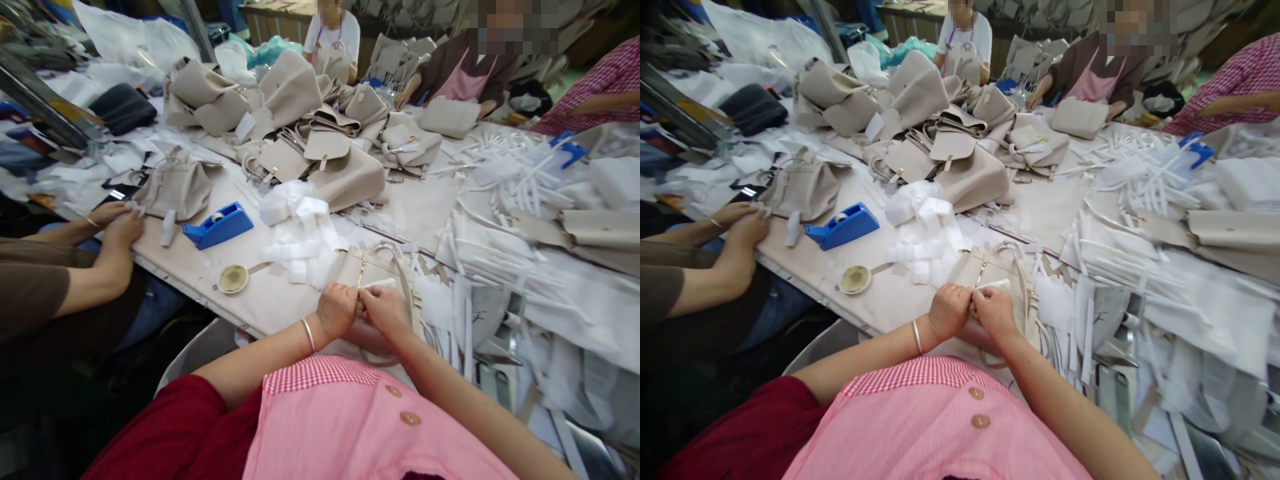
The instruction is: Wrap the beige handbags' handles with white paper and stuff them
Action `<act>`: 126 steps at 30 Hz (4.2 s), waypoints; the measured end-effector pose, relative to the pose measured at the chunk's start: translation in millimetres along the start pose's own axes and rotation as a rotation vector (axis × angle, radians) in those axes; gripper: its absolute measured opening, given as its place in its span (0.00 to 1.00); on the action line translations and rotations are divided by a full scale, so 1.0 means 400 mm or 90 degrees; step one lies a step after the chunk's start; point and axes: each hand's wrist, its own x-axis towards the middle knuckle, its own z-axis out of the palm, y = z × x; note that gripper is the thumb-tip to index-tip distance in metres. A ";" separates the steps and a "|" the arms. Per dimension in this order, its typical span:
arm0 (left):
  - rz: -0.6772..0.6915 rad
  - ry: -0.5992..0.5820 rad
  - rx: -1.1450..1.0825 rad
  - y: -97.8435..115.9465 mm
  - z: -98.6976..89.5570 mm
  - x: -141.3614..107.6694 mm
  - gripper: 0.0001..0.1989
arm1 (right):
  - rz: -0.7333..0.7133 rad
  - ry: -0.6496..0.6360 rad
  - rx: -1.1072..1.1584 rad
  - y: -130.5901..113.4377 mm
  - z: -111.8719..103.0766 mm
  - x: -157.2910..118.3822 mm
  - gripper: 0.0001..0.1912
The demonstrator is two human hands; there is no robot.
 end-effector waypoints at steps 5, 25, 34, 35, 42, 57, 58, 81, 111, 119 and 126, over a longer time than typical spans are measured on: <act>-0.019 0.036 0.009 -0.002 0.008 -0.011 0.20 | 0.017 -0.011 -0.056 -0.021 -0.006 0.001 0.12; 0.008 -0.041 -0.048 -0.017 -0.005 0.020 0.13 | 0.039 -0.048 0.041 0.018 -0.011 -0.034 0.13; -0.117 -0.060 -0.106 -0.008 -0.023 0.030 0.10 | -0.060 0.057 -0.086 0.036 -0.015 -0.047 0.14; -0.127 -0.064 -0.119 -0.007 -0.026 0.032 0.10 | -0.042 0.041 -0.077 0.037 -0.017 -0.045 0.13; -0.216 -0.115 -0.246 -0.011 -0.045 0.050 0.10 | 0.040 0.037 -0.040 0.052 -0.010 -0.012 0.10; -0.285 -0.184 -0.707 -0.086 -0.053 0.049 0.14 | 0.031 -0.036 0.017 0.004 -0.007 0.026 0.12; -0.299 -0.178 -0.722 -0.087 -0.050 0.048 0.14 | 0.047 -0.049 0.035 0.003 -0.006 0.028 0.12; -0.433 -0.131 -0.996 -0.115 -0.029 0.032 0.18 | -0.265 -0.250 0.013 0.004 -0.032 0.075 0.11; 0.214 0.008 -0.179 -0.087 -0.064 -0.004 0.08 | 0.170 -0.411 0.215 -0.005 -0.132 0.160 0.18; 0.212 0.006 -0.165 -0.090 -0.061 -0.006 0.06 | -0.015 -0.360 -0.001 -0.039 -0.165 0.183 0.19; 0.210 0.026 -0.157 -0.090 -0.058 -0.006 0.06 | -0.126 -0.461 -0.205 -0.013 -0.148 0.164 0.13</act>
